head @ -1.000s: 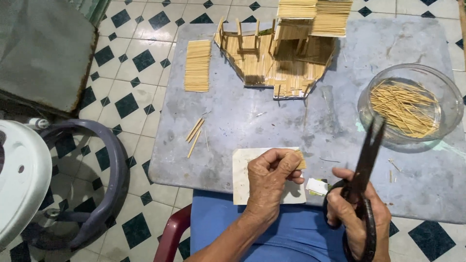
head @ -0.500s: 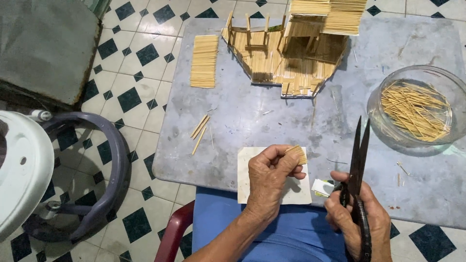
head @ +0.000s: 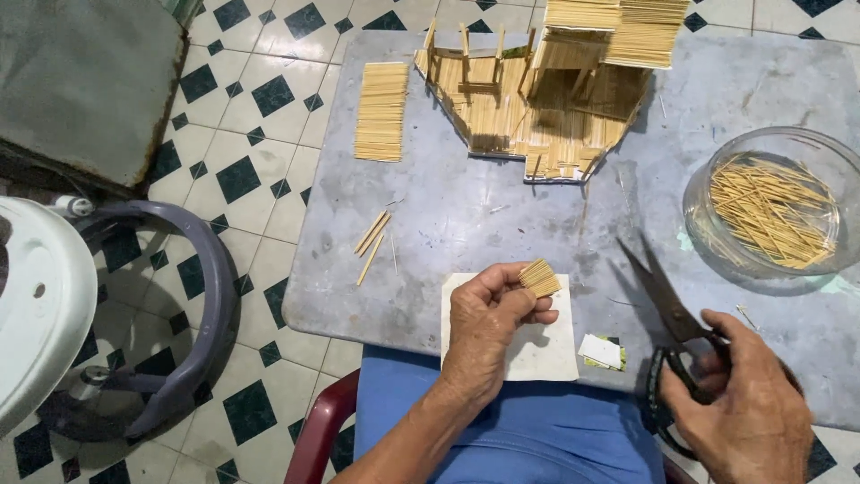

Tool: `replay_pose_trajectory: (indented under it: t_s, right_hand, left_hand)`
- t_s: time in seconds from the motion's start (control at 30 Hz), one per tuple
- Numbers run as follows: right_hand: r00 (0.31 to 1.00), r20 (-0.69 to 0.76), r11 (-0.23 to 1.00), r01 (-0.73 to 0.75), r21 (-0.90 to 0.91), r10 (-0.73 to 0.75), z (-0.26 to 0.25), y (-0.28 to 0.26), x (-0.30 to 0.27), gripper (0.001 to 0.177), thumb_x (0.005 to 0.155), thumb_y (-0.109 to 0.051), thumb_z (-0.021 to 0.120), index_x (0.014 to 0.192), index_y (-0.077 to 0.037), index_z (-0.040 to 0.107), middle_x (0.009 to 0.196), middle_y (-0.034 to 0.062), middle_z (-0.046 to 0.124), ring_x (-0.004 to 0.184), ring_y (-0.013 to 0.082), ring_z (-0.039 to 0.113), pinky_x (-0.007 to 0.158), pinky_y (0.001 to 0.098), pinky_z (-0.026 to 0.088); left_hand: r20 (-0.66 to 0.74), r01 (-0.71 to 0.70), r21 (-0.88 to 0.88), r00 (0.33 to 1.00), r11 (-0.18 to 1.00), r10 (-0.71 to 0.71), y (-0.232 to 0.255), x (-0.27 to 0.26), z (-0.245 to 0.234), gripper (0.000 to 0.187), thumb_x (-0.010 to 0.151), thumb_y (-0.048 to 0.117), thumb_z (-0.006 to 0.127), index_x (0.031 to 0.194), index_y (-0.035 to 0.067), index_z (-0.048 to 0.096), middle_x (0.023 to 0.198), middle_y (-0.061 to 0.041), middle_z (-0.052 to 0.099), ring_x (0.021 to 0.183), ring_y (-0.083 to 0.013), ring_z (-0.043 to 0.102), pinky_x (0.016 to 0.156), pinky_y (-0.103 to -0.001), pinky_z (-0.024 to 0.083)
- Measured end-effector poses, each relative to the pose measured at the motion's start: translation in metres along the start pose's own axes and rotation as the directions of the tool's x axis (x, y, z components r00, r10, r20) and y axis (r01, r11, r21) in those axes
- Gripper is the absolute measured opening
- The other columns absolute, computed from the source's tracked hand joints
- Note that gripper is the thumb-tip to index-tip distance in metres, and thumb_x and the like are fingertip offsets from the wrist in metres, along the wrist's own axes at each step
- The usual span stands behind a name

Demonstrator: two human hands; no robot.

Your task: A person is cutting wooden sticks to size using scissors as part of building a model house.

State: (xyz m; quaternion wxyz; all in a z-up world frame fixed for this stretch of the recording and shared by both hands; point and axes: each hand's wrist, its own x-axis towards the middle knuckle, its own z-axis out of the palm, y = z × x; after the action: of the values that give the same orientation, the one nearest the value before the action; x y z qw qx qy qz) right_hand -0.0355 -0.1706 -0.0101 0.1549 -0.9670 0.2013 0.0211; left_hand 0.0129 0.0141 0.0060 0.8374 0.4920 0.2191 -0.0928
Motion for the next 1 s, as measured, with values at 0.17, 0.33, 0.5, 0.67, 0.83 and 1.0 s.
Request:
replay_pose_trajectory:
  t_s: [0.17,0.33,0.5,0.67,0.83,1.0]
  right_hand:
    - [1.0,-0.002,0.992,-0.011,-0.129,0.011,0.01,0.014,0.007,0.073,0.055,-0.032,0.066,0.124,-0.019,0.046,0.083,0.0021,0.062,0.084,0.0209,0.058,0.078,0.0364,0.044]
    - [0.997,-0.026,0.96,0.065,-0.271,-0.075,0.019,0.026,0.004,0.075,0.055,-0.038,0.066,0.124,-0.018,0.045,0.085,-0.0016,0.064,0.089,0.0171,0.059,0.078,0.0329,0.048]
    - [0.991,-0.042,0.771,0.073,-0.632,-0.128,0.022,0.034,0.003,0.074,0.056,-0.059,0.053,0.126,-0.039,0.038,0.088,-0.0106,0.061,0.083,0.0117,0.062,0.064,0.0264,0.053]
    - [0.995,-0.02,0.741,0.059,-0.669,-0.098,0.014,0.031,0.0,0.073,0.056,-0.062,0.049,0.125,-0.048,0.034,0.093,-0.0171,0.06,0.082,0.0097,0.065,0.063,0.0271,0.054]
    - [0.972,0.02,0.706,0.182,-0.685,-0.232,-0.001,0.032,0.002,0.056,0.067,-0.063,0.039,0.119,-0.042,0.04,0.088,-0.0184,0.06,0.087,-0.0003,0.061,0.059,0.0181,0.049]
    - [0.797,-0.325,0.741,0.598,0.306,-0.509,-0.056,-0.053,-0.009,0.008,0.075,0.002,0.062,0.083,0.0,0.061,0.073,0.0077,0.06,0.053,0.0138,0.049,0.055,0.0224,0.04]
  left_hand:
    - [0.044,0.153,-0.189,0.988,0.97,-0.148,0.0,0.002,-0.005,0.024,0.066,-0.004,0.051,0.09,-0.008,0.056,0.068,-0.015,0.056,0.058,-0.0196,0.055,0.059,-0.029,0.053]
    - [0.068,0.23,-0.241,0.973,0.943,-0.22,0.0,0.003,-0.005,0.023,0.067,-0.006,0.051,0.089,-0.007,0.054,0.07,-0.017,0.056,0.059,-0.0204,0.055,0.063,-0.031,0.052]
    - [0.012,0.058,-0.059,0.998,0.997,-0.057,0.0,0.001,-0.003,0.022,0.063,-0.003,0.062,0.085,-0.004,0.06,0.066,-0.009,0.057,0.051,-0.0138,0.053,0.054,-0.022,0.052]
    - [0.035,-0.061,0.148,0.998,0.987,0.057,0.004,-0.004,-0.003,0.019,0.063,-0.001,0.057,0.082,-0.001,0.061,0.071,-0.009,0.057,0.055,-0.0117,0.052,0.052,-0.021,0.052]
    - [0.086,-0.176,0.428,0.984,0.887,0.154,0.012,-0.013,0.0,0.02,0.059,0.007,0.053,0.077,0.007,0.063,0.059,0.003,0.045,0.051,-0.0044,0.036,0.044,-0.018,0.031]
    - [0.206,-0.402,0.5,0.915,0.767,0.346,0.011,-0.02,0.008,0.02,0.061,0.004,0.048,0.074,0.006,0.062,0.058,0.004,0.049,0.052,-0.0049,0.039,0.048,-0.018,0.037]
